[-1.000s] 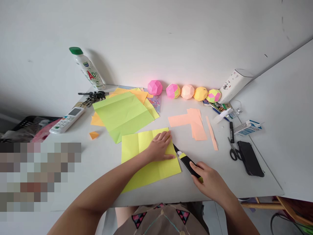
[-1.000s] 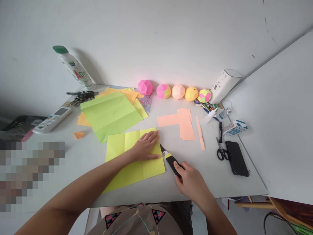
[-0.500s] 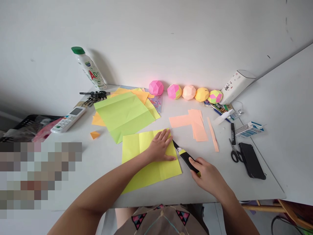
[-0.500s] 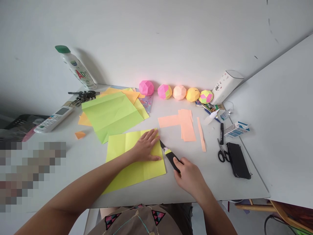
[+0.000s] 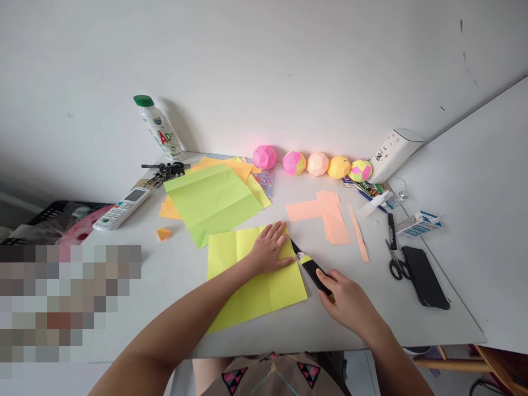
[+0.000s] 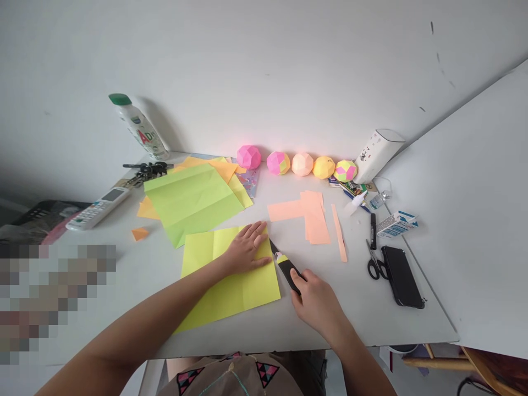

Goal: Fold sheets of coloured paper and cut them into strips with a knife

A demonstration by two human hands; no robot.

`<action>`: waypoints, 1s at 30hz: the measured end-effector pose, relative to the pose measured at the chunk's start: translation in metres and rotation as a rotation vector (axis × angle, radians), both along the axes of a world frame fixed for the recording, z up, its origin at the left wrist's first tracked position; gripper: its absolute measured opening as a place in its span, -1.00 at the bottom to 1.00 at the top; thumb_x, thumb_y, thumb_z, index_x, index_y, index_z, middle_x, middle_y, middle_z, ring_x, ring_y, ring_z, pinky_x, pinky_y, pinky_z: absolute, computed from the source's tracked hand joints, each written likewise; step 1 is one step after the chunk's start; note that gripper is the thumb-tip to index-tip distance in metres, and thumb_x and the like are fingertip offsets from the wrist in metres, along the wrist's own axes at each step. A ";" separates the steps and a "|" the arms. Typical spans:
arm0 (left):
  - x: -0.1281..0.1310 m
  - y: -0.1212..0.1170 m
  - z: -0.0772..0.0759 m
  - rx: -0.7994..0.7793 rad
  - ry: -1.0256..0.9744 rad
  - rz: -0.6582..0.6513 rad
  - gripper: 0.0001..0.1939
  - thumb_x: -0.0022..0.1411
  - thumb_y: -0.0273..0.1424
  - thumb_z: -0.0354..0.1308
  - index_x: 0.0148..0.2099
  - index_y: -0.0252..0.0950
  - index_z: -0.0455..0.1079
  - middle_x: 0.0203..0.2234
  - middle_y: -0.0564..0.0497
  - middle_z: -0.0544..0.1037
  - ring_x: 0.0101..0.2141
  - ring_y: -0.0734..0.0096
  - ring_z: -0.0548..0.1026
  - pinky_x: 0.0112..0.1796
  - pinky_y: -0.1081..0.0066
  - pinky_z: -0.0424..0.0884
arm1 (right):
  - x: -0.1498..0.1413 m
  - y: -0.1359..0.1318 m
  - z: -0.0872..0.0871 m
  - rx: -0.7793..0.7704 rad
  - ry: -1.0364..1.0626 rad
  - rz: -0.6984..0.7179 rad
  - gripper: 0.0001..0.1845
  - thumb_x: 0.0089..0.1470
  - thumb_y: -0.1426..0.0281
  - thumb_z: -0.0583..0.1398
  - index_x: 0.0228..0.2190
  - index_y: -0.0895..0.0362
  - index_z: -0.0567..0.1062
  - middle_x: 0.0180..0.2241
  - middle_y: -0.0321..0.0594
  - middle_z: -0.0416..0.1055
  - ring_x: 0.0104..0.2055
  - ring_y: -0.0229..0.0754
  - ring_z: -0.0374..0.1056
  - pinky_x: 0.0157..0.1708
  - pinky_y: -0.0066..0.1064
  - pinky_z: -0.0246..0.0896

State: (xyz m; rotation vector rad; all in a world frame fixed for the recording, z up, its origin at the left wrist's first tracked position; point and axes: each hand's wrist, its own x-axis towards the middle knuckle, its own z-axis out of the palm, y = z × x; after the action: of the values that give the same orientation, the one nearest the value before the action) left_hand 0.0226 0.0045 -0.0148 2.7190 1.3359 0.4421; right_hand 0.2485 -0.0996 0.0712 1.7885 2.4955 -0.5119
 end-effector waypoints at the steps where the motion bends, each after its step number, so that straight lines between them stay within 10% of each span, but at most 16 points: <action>1: 0.000 0.000 0.000 0.001 0.001 -0.001 -0.28 0.18 0.12 -0.03 0.11 -0.40 0.30 0.27 -0.30 0.10 0.27 -0.02 0.03 0.21 0.05 0.00 | -0.001 0.000 0.000 -0.001 -0.010 -0.005 -0.50 0.15 0.43 0.05 0.12 0.25 0.36 -0.29 -0.09 0.41 -0.39 -0.15 0.40 -0.42 -0.35 0.32; 30: 0.001 0.001 -0.010 0.056 -0.022 -0.001 -0.31 0.15 0.10 0.03 0.10 -0.35 0.30 0.28 -0.24 0.10 0.27 -0.07 0.01 0.19 0.00 0.04 | -0.014 0.055 -0.009 0.066 -0.013 -0.018 -0.52 0.11 0.42 0.08 0.08 0.15 0.41 -0.24 -0.05 0.46 -0.31 -0.10 0.43 -0.42 -0.39 0.25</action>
State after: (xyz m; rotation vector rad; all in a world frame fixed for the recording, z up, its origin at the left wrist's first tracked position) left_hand 0.0239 0.0059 -0.0245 2.7506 1.3373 0.5155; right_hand 0.2347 -0.0444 0.0625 1.8321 2.5191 -0.4214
